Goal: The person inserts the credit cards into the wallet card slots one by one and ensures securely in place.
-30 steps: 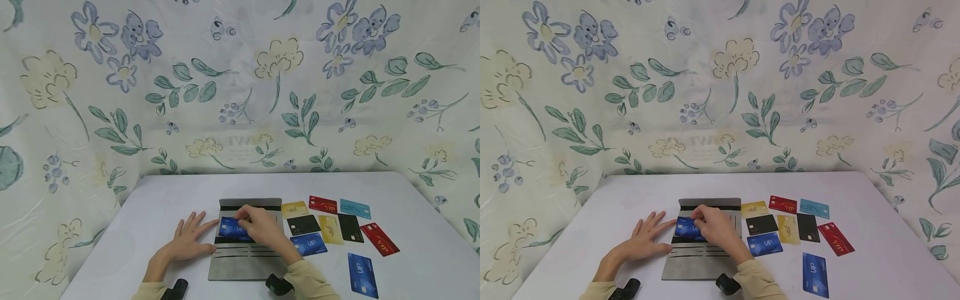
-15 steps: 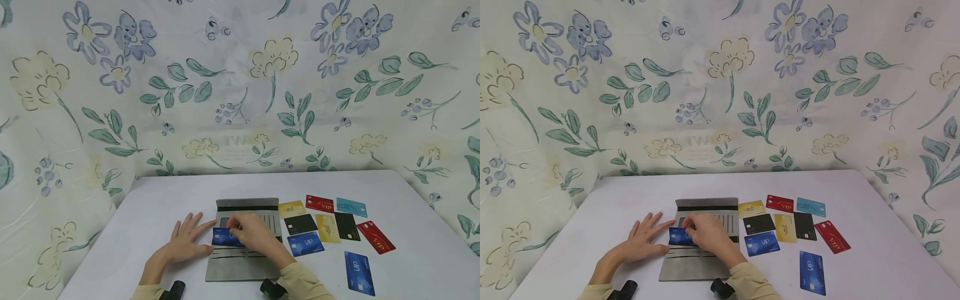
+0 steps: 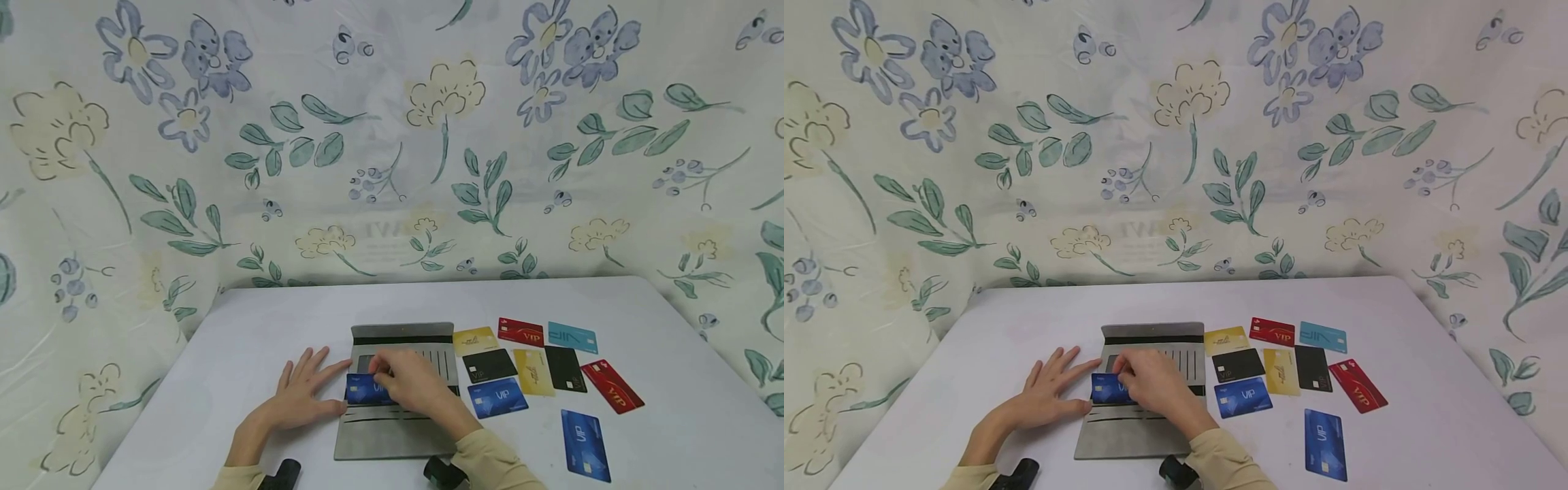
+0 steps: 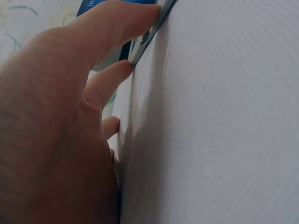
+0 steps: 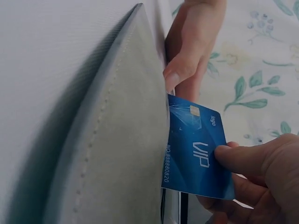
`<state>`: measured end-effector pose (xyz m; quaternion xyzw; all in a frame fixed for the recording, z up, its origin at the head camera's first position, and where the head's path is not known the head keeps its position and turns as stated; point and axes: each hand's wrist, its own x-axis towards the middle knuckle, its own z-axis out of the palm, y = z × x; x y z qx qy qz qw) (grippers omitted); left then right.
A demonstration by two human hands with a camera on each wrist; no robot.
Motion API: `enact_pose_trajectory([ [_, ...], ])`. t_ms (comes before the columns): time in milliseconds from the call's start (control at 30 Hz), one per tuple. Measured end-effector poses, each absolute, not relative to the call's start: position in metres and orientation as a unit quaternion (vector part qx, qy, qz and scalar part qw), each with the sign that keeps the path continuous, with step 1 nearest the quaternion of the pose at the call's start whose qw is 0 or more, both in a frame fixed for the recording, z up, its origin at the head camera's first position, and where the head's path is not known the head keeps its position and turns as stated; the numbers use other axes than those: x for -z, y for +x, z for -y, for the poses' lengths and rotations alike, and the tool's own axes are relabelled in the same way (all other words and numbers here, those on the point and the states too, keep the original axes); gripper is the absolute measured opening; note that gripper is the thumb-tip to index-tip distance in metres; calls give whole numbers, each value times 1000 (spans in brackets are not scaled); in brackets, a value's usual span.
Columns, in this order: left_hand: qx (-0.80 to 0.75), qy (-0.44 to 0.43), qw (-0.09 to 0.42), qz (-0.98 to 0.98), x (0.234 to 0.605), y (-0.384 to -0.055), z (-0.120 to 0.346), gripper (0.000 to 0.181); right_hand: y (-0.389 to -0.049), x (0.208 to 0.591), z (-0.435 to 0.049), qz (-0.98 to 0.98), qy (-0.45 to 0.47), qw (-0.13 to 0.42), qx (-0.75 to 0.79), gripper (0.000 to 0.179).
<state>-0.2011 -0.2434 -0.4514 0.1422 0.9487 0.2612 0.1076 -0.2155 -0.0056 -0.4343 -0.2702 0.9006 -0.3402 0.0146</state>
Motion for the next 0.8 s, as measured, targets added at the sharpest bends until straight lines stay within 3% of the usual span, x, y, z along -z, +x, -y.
enact_pose_trajectory([
  [800,-266,145,97,-948,452,-201,245,77,-214,445,6,-927,-265,26,265,19],
])
